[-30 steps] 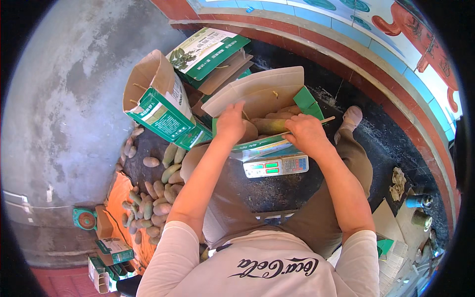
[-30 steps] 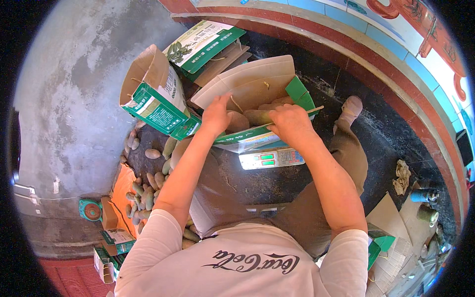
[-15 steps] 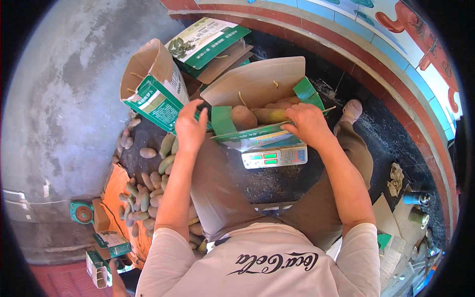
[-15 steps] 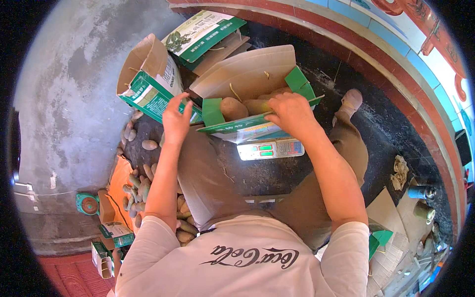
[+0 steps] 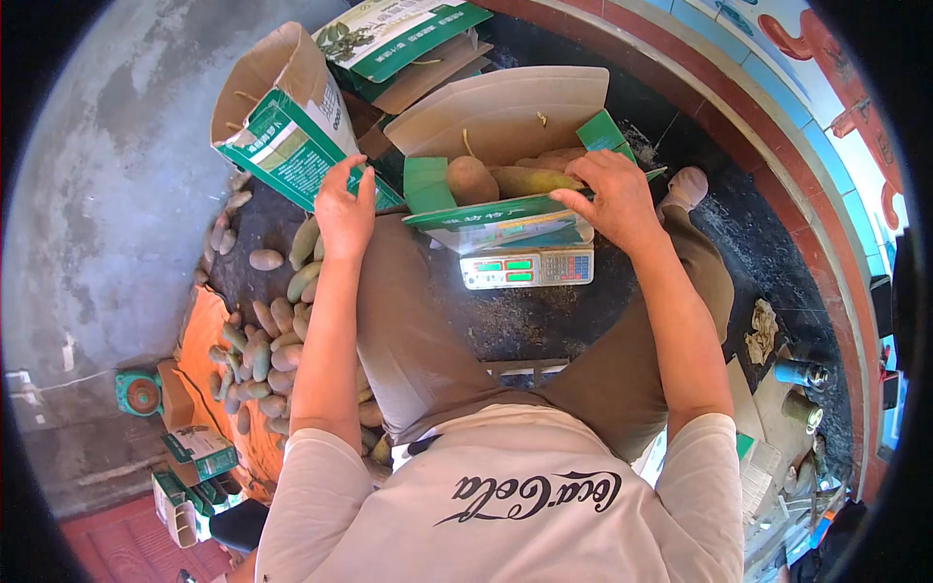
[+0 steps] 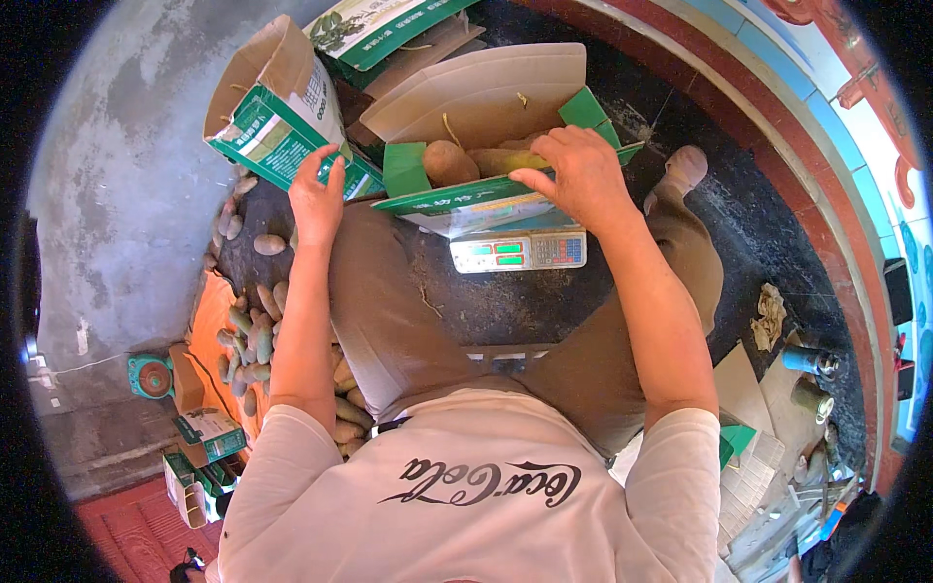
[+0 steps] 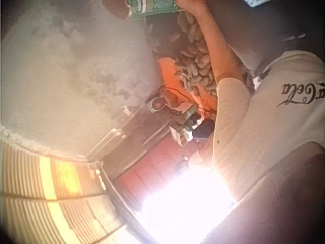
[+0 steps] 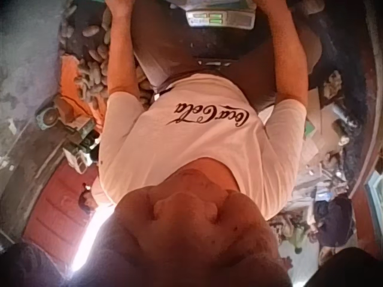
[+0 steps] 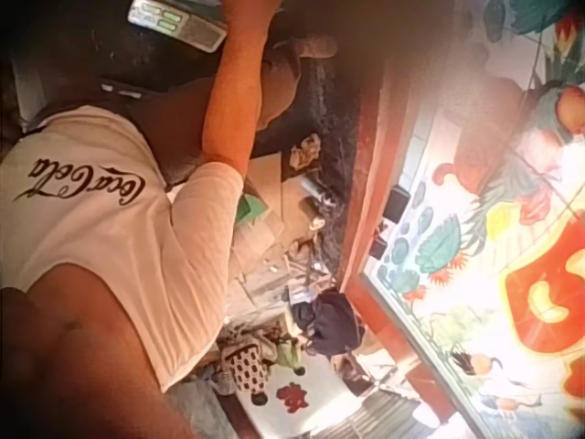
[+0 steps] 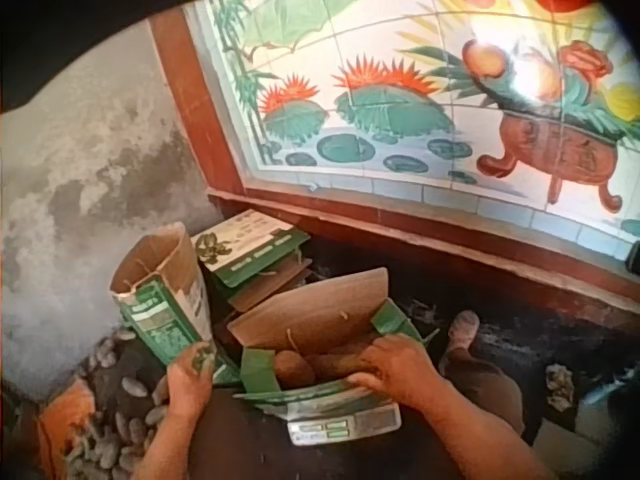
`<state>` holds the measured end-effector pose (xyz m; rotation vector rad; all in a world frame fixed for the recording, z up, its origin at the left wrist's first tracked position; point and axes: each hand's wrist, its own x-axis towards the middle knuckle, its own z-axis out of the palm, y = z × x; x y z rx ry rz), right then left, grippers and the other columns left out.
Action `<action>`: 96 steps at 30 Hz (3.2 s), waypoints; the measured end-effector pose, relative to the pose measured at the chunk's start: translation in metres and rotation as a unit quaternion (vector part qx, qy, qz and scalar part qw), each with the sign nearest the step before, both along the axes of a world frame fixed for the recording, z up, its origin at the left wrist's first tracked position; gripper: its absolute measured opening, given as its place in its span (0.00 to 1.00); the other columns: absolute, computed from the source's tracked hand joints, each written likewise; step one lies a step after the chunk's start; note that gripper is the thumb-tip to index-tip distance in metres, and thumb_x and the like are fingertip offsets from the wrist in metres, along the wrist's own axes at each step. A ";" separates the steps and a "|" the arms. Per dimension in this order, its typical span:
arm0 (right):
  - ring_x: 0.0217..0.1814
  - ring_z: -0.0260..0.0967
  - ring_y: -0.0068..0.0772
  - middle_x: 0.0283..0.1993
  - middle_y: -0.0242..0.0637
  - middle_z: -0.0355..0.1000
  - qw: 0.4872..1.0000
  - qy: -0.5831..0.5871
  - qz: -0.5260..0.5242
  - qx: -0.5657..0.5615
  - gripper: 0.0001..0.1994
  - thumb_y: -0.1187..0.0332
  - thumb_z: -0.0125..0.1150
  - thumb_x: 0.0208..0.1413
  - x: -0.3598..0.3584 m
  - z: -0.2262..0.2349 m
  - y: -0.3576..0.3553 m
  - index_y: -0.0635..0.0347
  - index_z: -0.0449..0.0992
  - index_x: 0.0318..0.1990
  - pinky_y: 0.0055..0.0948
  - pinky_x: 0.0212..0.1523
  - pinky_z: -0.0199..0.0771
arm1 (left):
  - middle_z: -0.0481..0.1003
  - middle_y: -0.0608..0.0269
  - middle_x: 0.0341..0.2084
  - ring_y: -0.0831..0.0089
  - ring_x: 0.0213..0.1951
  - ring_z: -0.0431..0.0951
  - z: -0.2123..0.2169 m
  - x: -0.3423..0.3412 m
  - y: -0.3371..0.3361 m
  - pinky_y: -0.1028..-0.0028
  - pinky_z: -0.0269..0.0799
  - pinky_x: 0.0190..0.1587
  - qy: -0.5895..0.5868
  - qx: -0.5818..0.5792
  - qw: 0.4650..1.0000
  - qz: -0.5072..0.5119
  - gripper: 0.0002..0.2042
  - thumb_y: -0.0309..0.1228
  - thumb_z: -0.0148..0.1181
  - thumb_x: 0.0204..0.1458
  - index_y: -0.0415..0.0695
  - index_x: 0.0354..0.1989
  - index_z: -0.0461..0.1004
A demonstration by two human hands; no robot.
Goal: The person packs root vegetables by hand, picking them from a pile on the floor and placing them into cardboard boxes and paper bags positioned on a digital scale.
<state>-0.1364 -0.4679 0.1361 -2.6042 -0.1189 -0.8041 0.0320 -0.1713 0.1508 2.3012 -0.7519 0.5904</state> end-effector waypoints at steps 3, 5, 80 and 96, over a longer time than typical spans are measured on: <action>0.35 0.69 0.42 0.29 0.37 0.70 1.000 0.000 -0.006 0.005 0.15 0.58 0.66 0.43 0.001 -0.002 -0.002 0.60 0.74 0.29 0.37 0.37 0.68 | 0.76 0.49 0.35 0.53 0.37 0.76 0.000 -0.001 0.000 0.64 0.70 0.41 0.000 -0.007 1.000 0.003 0.10 0.27 0.60 0.48 0.40 0.39 0.75; 0.35 0.69 0.42 0.29 0.37 0.70 1.000 0.000 -0.009 0.003 0.14 0.58 0.66 0.43 0.001 -0.002 -0.003 0.59 0.74 0.29 0.37 0.37 0.69 | 0.76 0.49 0.35 0.53 0.37 0.76 0.001 -0.002 0.000 0.64 0.70 0.40 0.000 -0.010 1.000 0.005 0.09 0.27 0.60 0.49 0.40 0.39 0.75; 0.46 0.72 0.49 0.41 0.43 0.74 0.524 0.375 -0.765 -0.010 0.09 0.69 0.55 0.48 -0.571 -0.099 -0.072 0.54 0.74 0.39 0.43 0.44 0.72 | 0.77 0.53 0.39 0.61 0.44 0.76 -0.001 -0.012 -0.016 0.67 0.68 0.49 0.034 0.013 0.998 -0.060 0.09 0.27 0.54 0.55 0.37 0.40 0.76; 0.44 0.68 0.41 0.35 0.35 0.69 0.741 0.221 -0.593 -0.223 0.07 0.70 0.52 0.50 -0.302 -0.059 -0.237 0.50 0.71 0.37 0.40 0.43 0.67 | 0.77 0.52 0.39 0.56 0.44 0.75 -0.007 -0.006 -0.007 0.64 0.69 0.48 0.038 0.008 0.998 -0.047 0.07 0.25 0.55 0.52 0.37 0.38 0.75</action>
